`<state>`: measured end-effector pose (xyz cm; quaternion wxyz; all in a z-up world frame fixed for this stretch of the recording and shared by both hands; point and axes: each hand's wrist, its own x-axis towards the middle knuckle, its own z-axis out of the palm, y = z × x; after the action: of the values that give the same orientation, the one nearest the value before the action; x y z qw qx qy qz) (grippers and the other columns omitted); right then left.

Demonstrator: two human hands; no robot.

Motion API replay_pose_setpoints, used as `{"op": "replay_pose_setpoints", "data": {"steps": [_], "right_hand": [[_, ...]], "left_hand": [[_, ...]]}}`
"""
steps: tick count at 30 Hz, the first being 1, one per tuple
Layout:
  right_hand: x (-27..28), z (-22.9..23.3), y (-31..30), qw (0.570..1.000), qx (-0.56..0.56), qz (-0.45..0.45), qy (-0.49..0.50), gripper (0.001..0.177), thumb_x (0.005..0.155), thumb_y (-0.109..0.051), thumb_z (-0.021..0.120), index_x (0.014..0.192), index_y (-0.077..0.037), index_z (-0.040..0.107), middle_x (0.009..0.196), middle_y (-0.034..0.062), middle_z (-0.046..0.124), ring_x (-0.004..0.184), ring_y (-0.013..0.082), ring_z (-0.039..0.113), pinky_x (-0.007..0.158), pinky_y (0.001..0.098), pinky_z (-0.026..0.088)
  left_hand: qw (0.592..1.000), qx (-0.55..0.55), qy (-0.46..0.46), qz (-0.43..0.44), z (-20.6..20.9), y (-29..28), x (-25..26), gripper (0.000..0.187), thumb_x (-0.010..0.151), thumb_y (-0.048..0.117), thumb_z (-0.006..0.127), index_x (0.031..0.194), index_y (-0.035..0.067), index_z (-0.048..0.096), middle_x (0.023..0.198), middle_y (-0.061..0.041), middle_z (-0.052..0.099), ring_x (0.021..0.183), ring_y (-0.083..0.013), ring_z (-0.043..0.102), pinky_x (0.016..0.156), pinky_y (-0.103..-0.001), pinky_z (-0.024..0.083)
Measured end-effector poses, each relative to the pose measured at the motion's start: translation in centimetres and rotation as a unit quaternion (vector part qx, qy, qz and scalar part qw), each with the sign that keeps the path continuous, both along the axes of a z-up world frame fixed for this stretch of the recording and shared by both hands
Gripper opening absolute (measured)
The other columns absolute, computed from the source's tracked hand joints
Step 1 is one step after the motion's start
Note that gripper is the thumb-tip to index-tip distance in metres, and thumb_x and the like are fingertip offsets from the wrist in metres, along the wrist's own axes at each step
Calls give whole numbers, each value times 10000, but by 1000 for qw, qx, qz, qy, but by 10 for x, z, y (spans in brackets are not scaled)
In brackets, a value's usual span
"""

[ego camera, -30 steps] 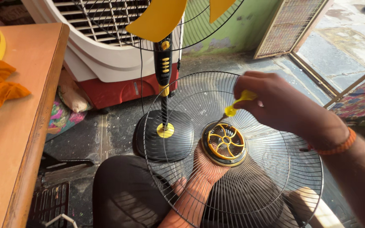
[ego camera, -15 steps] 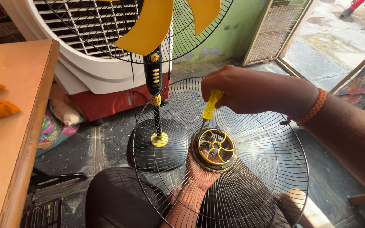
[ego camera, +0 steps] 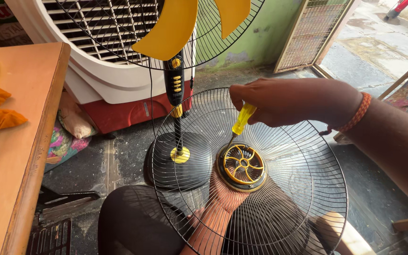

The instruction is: The person uses a yellow screwdriver to loosen and remove the central hub nut from the front grill of a standing electric fan. The grill is held in place while the nut is unscrewed and removed.

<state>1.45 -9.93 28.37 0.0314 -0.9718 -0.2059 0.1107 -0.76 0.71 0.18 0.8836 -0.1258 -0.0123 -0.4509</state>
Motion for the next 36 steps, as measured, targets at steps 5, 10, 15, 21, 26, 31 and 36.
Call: {"op": "replay_pose_setpoints", "data": {"steps": [5,10,15,21,26,31,36], "right_hand": [[-1,0,-2,997,-69,-27,-34,372,894,-433,715,1045,-114,597,857,122,688,872,321,685,742,477,531],[0,-1,1,983,-166,-74,-11,396,983,-503,595,965,-111,646,892,134,726,887,328,712,793,462,544],[2,-9,-6,1000,-9,-8,-13,381,886,-373,687,1144,-122,565,890,116,707,892,309,696,738,472,535],[6,-14,-12,996,46,63,-31,302,798,-131,787,1026,-69,599,937,105,684,945,303,678,774,464,532],[3,-5,-8,999,47,23,-16,295,781,-154,778,1029,-77,639,889,125,726,883,305,708,753,461,549],[3,-3,-9,998,-44,-35,8,301,909,-345,736,960,-57,664,838,147,730,809,335,722,737,464,556],[8,-17,-14,999,-27,8,-23,296,1007,-378,703,961,-86,683,839,153,717,891,356,691,814,473,527]], "left_hand": [[1000,-7,20,-16,-1,-1,1,403,965,404,679,1167,57,704,1198,-170,693,1123,-333,689,929,-534,618],[1000,19,8,3,-4,-2,1,467,950,457,657,1216,74,687,1242,-161,683,1168,-338,669,961,-557,591],[998,48,-3,27,-3,0,2,503,917,475,662,1233,85,682,1244,-176,684,1161,-348,668,946,-556,590],[999,26,-8,26,-6,2,3,431,961,431,664,1233,97,663,1264,-159,667,1183,-336,664,964,-546,606],[999,20,-21,34,-5,3,3,443,959,433,666,1239,89,676,1265,-155,666,1175,-336,666,949,-547,603],[999,36,20,7,-1,2,2,472,913,448,689,1227,96,681,1261,-157,660,1190,-346,635,970,-571,573],[998,62,28,14,0,4,9,480,879,459,667,1247,152,684,1304,-149,659,1217,-367,613,987,-597,529]]}}
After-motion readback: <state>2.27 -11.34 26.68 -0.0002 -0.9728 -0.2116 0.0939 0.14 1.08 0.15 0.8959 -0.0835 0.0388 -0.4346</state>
